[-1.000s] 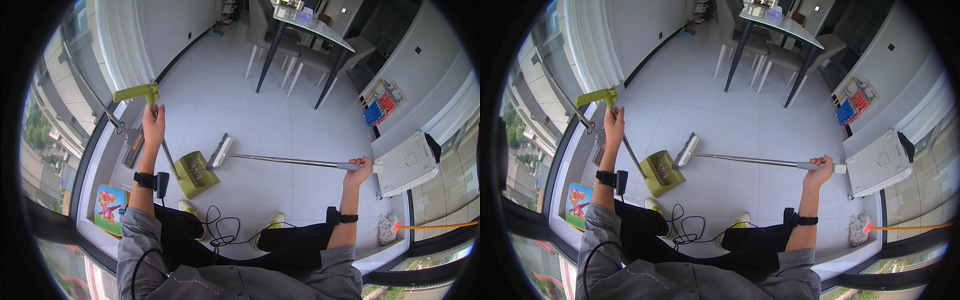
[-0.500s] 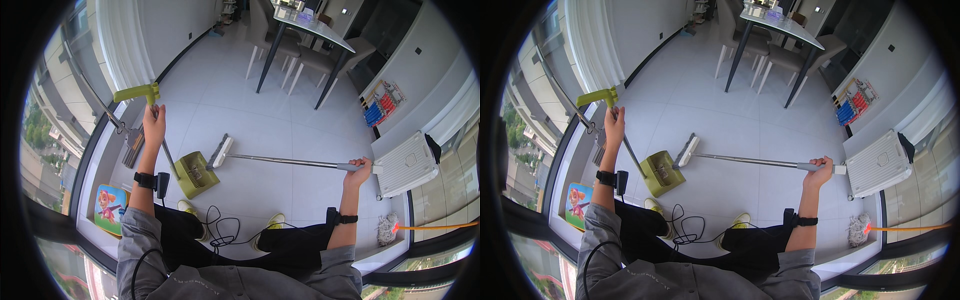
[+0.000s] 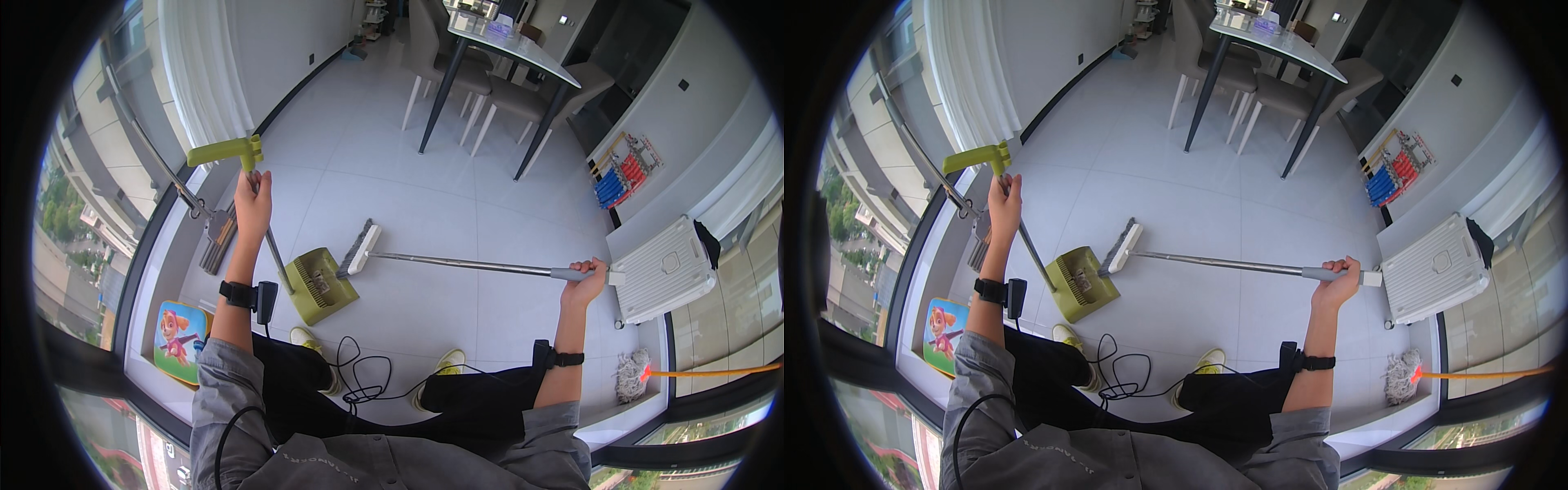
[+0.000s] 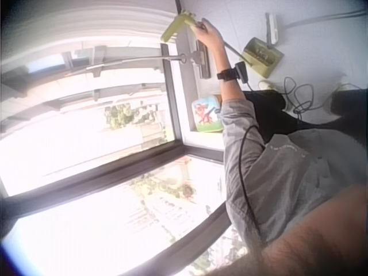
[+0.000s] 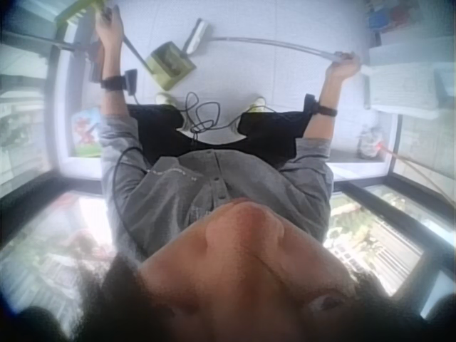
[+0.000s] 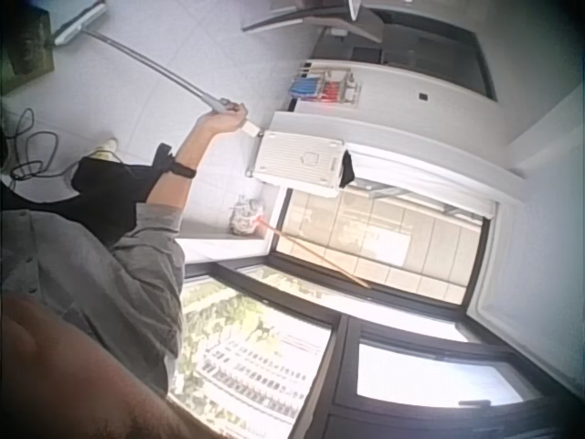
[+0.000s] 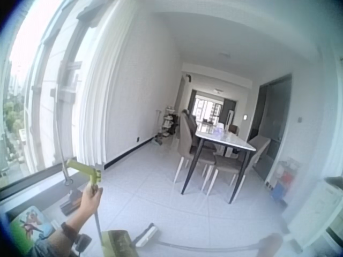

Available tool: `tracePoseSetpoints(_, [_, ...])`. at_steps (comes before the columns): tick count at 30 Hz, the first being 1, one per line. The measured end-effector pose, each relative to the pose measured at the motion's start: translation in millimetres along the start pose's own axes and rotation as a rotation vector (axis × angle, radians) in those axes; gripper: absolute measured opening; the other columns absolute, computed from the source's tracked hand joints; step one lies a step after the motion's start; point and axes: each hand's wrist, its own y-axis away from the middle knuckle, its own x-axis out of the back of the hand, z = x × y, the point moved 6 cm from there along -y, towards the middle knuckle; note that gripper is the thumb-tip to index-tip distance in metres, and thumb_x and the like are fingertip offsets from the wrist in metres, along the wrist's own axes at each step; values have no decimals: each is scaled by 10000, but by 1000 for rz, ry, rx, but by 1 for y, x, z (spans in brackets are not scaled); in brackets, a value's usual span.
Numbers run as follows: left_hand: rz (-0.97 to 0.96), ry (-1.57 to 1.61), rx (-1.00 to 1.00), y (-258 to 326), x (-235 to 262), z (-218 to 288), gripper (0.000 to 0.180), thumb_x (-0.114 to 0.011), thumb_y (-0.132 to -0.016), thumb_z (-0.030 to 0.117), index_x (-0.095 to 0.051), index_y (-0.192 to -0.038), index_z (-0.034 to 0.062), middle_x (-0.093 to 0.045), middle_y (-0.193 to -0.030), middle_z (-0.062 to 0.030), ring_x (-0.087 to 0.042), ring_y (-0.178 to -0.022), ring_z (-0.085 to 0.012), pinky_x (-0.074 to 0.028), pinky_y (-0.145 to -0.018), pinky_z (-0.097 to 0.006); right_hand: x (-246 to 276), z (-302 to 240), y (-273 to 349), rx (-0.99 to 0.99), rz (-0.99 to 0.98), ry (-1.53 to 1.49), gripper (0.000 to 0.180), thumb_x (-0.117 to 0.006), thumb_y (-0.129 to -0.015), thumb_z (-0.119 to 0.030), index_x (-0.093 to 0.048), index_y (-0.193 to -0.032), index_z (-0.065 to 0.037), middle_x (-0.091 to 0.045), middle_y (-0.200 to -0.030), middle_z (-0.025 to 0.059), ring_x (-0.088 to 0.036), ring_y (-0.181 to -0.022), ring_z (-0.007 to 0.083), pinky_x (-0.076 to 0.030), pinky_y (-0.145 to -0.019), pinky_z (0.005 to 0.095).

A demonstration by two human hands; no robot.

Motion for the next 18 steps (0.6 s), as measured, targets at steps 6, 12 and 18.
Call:
tracePoseSetpoints(6, [-3, 0, 0, -2, 0, -9, 258, -578, -918, 185, -410, -816, 18, -396, -647, -67, -383, -591, -173, -381, -576, -324, 5, 4, -6, -9, -29, -20, 183, -560, -793, -138, -397, -725, -90, -389, -624, 33, -430, -582, 179, -401, -588, 319])
tracePoseSetpoints(12, [1, -15, 3, -1, 0, -8, 265, -576, -920, 201, -413, -816, 19, -394, -643, -67, -383, -589, -174, -380, -575, -327, 5, 4, -6, -10, -21, -22, 192, -564, -792, -134, -393, -716, -89, -392, -622, 35, -430, -580, 178, -400, -582, 319])
tracePoseSetpoints(18, [-5, -9, -3, -3, -1, -12, 264, -578, -920, 196, -410, -815, 21, -385, -637, -61, -377, -584, -168, -374, -568, -323, 2, 2, -3, -10, -35, -29, 197, -562, -795, -135, -389, -714, -91, -390, -621, 33, -424, -575, 175, -401, -591, 318])
